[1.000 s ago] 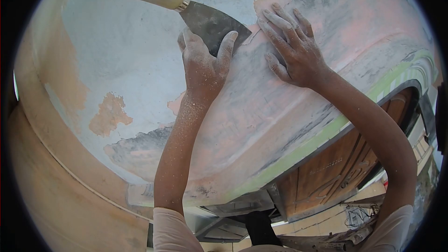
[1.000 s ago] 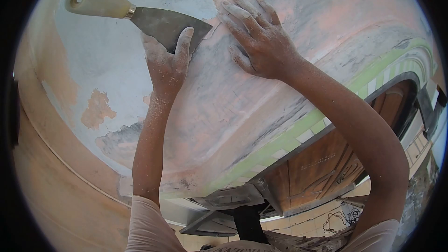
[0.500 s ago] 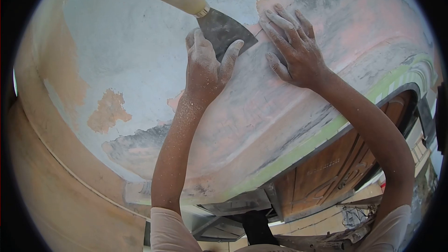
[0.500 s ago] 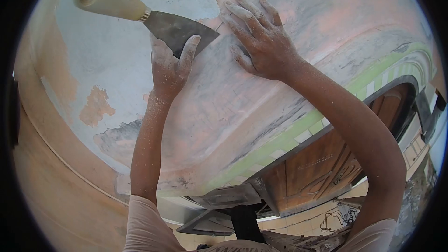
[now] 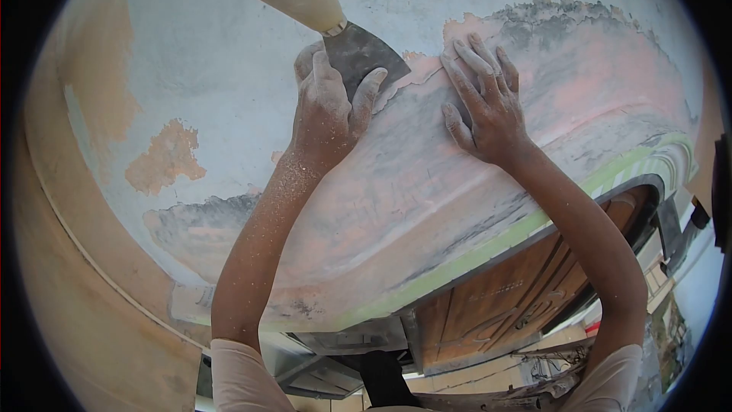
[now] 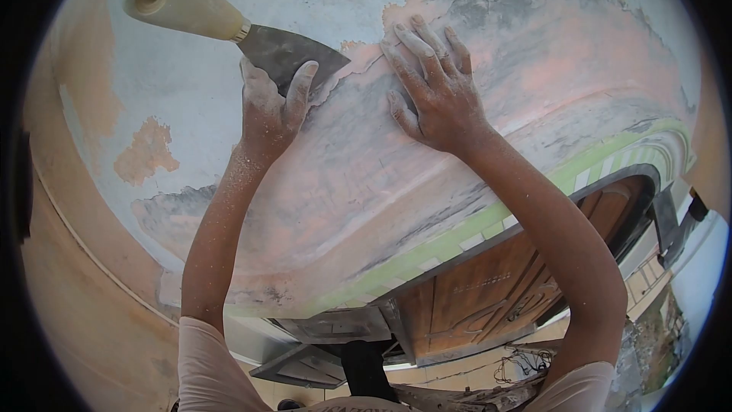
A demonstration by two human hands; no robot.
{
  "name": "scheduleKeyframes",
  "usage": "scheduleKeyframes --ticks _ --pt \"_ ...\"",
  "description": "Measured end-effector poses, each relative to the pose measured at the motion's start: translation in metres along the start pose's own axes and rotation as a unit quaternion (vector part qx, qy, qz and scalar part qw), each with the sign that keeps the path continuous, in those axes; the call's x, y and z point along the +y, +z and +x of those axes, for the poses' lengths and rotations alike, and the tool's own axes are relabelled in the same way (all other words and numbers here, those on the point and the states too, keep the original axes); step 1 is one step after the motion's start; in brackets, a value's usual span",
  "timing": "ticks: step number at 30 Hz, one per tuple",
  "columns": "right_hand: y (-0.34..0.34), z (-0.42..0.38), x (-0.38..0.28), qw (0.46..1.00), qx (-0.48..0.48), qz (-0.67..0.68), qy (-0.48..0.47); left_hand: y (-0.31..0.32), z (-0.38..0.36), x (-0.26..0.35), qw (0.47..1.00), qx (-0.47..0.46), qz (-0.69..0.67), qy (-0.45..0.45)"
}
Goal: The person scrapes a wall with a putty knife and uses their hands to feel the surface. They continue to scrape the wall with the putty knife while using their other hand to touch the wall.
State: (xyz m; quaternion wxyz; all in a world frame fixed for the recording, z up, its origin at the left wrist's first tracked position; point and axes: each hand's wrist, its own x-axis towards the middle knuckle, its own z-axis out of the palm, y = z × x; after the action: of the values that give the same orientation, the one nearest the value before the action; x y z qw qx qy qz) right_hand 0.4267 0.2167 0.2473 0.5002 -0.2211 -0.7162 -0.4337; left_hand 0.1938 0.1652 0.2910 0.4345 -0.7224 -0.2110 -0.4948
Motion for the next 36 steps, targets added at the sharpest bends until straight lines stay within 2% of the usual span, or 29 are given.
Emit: scheduleKeyframes --ticks 1,3,7,11,12,16,19,22,24,26,28,31,34,36 --pt "0.0 0.0 0.0 1.0 0.003 -0.001 -0.004 -0.001 0.004 0.001 0.993 0.036 -0.071 -0.084" --pt "0.002 0.0 0.0 1.0 0.009 -0.002 -0.006 -0.001 0.016 0.001 0.941 0.102 -0.212 -0.243" --pt "0.0 0.0 -0.001 1.0 0.009 -0.012 -0.013 0.001 0.009 -0.002 0.996 -0.006 -0.072 -0.047" --pt "0.001 0.0 0.0 1.0 0.0 -0.008 -0.003 0.005 0.014 0.0 0.972 0.08 -0.146 -0.168" --pt "0.001 -0.001 0.0 1.0 0.001 -0.009 -0.003 0.004 0.01 0.0 0.993 0.02 -0.087 -0.083" --pt "0.001 -0.001 0.001 1.0 -0.001 -0.006 -0.001 0.001 0.017 -0.001 0.977 0.068 -0.132 -0.156" --pt "0.0 -0.002 -0.001 1.0 -0.004 -0.001 0.004 0.006 0.007 0.0 0.991 0.019 -0.101 -0.081" --pt "0.002 -0.002 0.001 1.0 -0.004 0.001 0.004 0.004 0.016 -0.001 0.979 0.063 -0.123 -0.149" --pt "0.002 -0.003 0.001 1.0 -0.006 -0.001 0.004 0.003 0.009 -0.007 0.998 0.01 0.066 0.019" --pt "0.002 -0.004 0.0 1.0 -0.002 -0.002 0.001 0.004 0.008 -0.009 0.998 0.014 0.064 0.026" --pt "0.003 -0.002 0.002 1.0 0.001 -0.005 -0.002 0.003 0.02 0.003 0.981 0.07 -0.131 -0.127" --pt "0.003 -0.004 0.001 1.0 0.0 -0.007 -0.001 0.006 0.012 0.002 0.995 0.032 -0.064 -0.072" --pt "0.003 -0.003 0.002 1.0 0.001 -0.01 -0.004 0.005 0.017 0.009 0.963 0.093 -0.179 -0.179" --pt "0.003 -0.004 0.002 1.0 0.0 -0.007 -0.005 0.007 0.012 0.008 0.985 0.06 -0.11 -0.115"
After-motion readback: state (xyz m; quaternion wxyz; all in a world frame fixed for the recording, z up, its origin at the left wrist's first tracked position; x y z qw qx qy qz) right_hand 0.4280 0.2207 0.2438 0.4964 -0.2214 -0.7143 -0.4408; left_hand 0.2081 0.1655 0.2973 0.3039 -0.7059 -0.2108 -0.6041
